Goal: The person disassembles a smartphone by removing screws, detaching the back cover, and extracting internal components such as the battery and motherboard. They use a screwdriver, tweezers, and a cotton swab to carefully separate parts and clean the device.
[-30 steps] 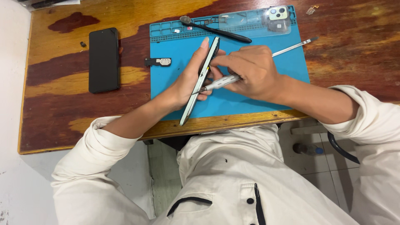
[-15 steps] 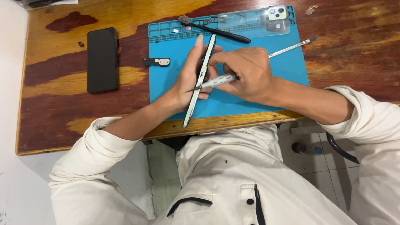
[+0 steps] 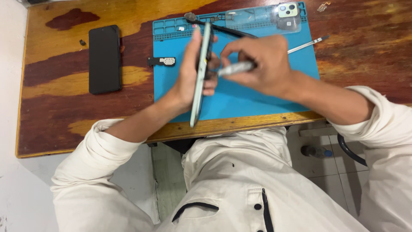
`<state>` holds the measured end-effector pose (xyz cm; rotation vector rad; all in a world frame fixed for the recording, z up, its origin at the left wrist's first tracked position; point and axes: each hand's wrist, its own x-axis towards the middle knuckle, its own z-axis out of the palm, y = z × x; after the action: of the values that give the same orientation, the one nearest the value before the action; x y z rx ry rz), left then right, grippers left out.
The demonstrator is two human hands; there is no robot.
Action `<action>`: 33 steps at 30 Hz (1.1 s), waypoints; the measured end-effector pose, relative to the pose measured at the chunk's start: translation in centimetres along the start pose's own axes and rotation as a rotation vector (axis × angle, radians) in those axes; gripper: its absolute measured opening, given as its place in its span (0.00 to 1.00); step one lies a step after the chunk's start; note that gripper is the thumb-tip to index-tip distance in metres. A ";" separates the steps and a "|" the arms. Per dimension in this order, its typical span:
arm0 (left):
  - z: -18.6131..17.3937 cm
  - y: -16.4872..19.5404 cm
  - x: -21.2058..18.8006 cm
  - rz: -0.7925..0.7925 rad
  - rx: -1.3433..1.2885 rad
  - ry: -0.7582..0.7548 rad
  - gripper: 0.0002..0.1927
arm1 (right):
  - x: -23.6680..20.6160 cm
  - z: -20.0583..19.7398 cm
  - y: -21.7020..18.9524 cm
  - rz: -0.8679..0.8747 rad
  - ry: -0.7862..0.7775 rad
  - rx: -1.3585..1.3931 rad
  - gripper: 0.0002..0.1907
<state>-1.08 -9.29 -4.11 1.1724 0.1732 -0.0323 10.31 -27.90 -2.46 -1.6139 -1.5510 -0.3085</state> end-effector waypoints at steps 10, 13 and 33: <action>-9.3 5.2 2.6 0.256 -0.324 0.021 0.37 | 1.1 -0.3 4.0 0.096 -0.542 -0.189 0.16; -10.4 5.3 3.2 0.156 -0.460 -0.199 0.42 | 1.0 -0.4 3.9 0.096 -0.533 -0.210 0.16; -6.7 5.1 3.1 0.263 -0.476 -1.021 0.36 | 0.5 -2.0 4.2 0.297 -0.432 -0.330 0.14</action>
<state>1.74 -0.94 -2.49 0.5850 -0.8334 -0.3318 14.97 -28.44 -2.58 -2.2551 -1.5962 -0.0525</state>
